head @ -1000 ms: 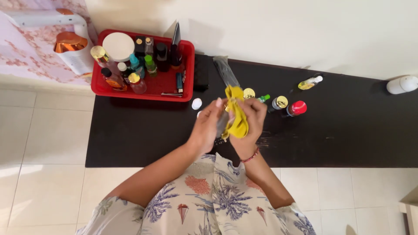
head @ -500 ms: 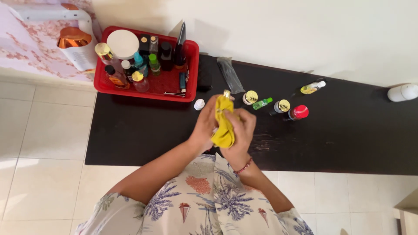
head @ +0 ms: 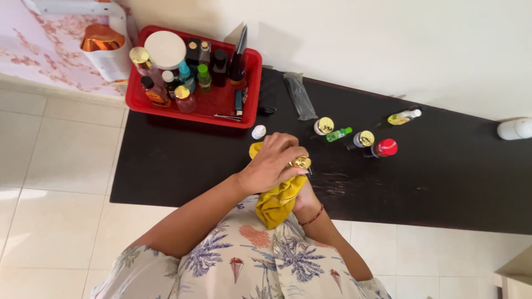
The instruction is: Wiping and organizing cosmetic bottles, jars, and other items on a dresser using a yellow cloth.
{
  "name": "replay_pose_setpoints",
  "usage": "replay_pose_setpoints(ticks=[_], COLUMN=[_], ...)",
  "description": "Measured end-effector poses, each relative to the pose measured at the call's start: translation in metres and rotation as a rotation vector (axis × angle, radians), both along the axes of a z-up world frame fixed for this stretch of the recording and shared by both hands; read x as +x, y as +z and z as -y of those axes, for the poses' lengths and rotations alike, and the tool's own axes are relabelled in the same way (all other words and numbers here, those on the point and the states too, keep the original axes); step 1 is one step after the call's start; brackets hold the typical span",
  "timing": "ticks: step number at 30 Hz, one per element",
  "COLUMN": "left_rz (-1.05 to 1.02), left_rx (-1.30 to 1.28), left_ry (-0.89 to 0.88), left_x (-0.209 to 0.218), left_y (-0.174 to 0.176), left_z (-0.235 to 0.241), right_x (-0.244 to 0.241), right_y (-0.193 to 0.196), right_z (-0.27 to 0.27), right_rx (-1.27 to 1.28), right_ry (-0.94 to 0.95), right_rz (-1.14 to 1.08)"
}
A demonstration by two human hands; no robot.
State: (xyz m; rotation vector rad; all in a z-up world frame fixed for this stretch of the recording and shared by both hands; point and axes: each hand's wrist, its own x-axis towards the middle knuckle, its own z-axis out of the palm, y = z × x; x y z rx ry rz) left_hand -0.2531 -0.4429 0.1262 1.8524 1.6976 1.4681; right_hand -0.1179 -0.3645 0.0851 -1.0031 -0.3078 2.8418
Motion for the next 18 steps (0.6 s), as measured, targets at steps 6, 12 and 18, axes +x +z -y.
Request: replay_pose_setpoints(ticks=[6,12,18], left_rz=[0.083,0.084,0.099], left_rx=[0.150,0.096,-0.080], left_ry=[0.214,0.497,0.658], left_x=[-0.031,-0.127,-0.175], left_y=[-0.015,-0.012,-0.062], left_z=[0.011,0.021,0.014], right_x=[0.022,0.014,0.029], right_y=[-0.085,-0.020,-0.031], right_z=[-0.024,-0.042,-0.051], right_rx=[-0.008,0.186,0.231], right_ry=[-0.087,-0.072,-0.090], right_rz=[-0.036,0.031,0.053])
